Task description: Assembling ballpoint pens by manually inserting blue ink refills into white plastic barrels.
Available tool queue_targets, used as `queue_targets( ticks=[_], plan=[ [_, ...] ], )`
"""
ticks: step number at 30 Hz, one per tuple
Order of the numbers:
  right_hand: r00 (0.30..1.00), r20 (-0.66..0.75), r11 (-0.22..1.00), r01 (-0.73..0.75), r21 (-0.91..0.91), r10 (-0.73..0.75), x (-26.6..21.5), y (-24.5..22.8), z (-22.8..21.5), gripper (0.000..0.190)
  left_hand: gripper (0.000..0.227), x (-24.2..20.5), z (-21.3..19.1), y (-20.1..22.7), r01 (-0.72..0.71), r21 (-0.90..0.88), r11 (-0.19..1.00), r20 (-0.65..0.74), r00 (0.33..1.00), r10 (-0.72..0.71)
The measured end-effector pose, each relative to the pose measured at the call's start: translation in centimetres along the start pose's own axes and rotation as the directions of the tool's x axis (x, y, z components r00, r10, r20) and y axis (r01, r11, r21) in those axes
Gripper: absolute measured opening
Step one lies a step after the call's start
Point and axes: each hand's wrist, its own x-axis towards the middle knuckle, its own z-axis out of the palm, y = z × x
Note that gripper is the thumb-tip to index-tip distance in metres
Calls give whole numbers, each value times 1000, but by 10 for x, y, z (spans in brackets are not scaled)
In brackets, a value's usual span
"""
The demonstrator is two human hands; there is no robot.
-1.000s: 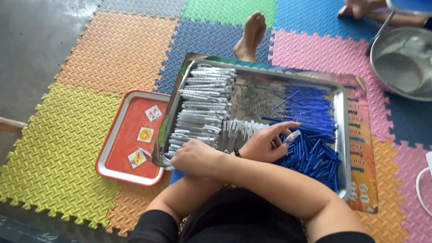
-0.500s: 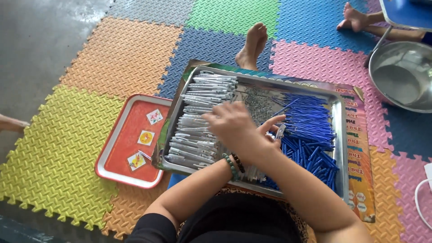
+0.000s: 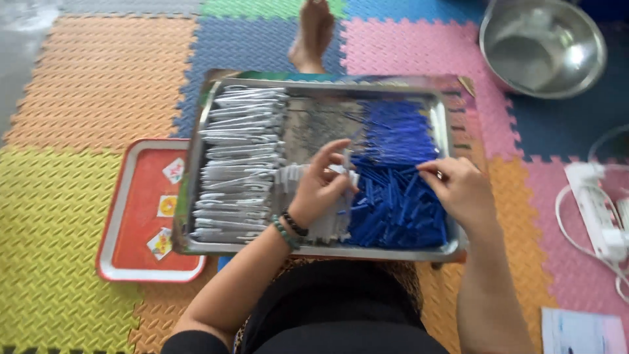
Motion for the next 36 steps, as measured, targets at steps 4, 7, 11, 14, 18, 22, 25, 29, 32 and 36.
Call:
queue_targets(
  ticks=[4, 7, 11, 14, 18, 22, 25, 29, 32, 36],
  plan=[
    [998, -51, 999, 34, 2, -34, -1, 22, 24, 8, 67, 0, -2, 9, 56, -14, 998, -15, 998, -57],
    [994, -24, 994, 110, -16, -110, 2, 12, 30, 8, 62, -1, -4, 14, 85, -4, 996, -33, 996, -85],
    [995, 94, 973, -19, -228, 41, 4, 2, 43, 22, 59, -1, -5, 14, 103, -65, 993, -38, 994, -105],
    [954, 224, 946, -126, -297, 198, 7, -9, 46, 30, 59, 1, -7, 13, 129, -99, 987, -34, 991, -133],
    [896, 320, 944, -245, -223, 308, 7, -16, 47, 22, 61, 0, -11, 10, 165, -121, 979, -28, 985, -170],
    [872, 346, 934, -355, -42, 346, 6, -25, 32, 19, 60, 0, -12, 9, 178, -130, 975, -31, 983, -183],
    [880, 325, 913, -395, 97, 346, 7, -32, 24, 18, 61, -1, -12, 8, 180, -147, 973, -38, 982, -187],
    [948, 262, 792, -297, 533, 179, 22, -54, 16, 31, 61, -1, -10, 11, 172, -125, 977, -36, 983, -178],
    [970, 208, 675, -237, 699, 125, 40, -69, 18, 40, 60, -1, -9, 10, 177, -116, 977, -28, 983, -181],
    [977, 146, 468, -204, 860, 157, 63, -72, 31, 33, 55, -5, -8, 8, 205, -100, 974, -41, 977, -210]
  ],
)
